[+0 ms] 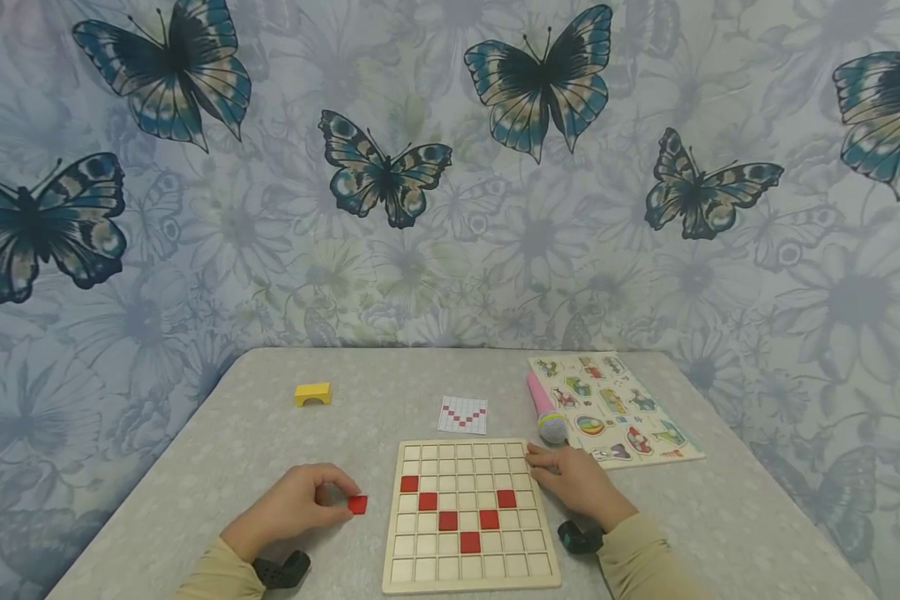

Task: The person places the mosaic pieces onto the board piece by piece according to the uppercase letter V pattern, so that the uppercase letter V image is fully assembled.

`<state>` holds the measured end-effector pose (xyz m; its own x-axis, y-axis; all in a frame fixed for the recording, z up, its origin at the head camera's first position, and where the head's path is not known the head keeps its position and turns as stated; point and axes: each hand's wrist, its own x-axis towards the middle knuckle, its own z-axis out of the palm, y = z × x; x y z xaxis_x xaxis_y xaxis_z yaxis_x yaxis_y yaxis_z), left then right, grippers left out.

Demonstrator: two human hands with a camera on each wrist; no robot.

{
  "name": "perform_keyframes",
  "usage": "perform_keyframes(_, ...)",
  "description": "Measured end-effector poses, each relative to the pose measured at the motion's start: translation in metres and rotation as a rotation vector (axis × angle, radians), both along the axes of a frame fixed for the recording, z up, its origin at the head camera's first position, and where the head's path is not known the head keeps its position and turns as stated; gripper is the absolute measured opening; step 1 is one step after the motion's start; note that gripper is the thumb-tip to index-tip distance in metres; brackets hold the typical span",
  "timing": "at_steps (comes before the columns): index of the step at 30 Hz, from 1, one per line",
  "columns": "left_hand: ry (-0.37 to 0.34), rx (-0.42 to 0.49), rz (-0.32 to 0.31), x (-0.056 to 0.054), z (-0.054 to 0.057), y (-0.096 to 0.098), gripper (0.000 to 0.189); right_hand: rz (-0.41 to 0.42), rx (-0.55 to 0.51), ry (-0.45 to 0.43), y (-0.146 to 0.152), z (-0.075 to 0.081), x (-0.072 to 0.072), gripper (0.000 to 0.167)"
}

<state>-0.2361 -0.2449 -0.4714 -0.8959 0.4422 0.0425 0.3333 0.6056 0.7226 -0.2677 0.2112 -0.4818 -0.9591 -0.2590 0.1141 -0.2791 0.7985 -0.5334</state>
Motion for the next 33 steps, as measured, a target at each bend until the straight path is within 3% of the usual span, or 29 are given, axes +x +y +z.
perform_keyframes(11, 0.019, -0.008, 0.029, 0.003, 0.000, 0.004, 0.021, 0.021, -0.017, -0.011, 0.000, 0.000, 0.000, 0.030)
perform_keyframes(19, 0.095, 0.003, 0.054, 0.004, -0.001, 0.009, 0.018, 0.028, -0.004, -0.001, 0.001, 0.000, 0.001, 0.031)
perform_keyframes(24, 0.104, 0.017, 0.061, 0.005, -0.001, 0.014, 0.018, 0.036, 0.006, 0.013, 0.003, -0.003, 0.000, 0.032)
perform_keyframes(33, 0.146, 0.089, -0.002, 0.007, 0.002, 0.044, 0.013, 0.036, 0.009, 0.014, 0.003, -0.001, 0.000, 0.031)
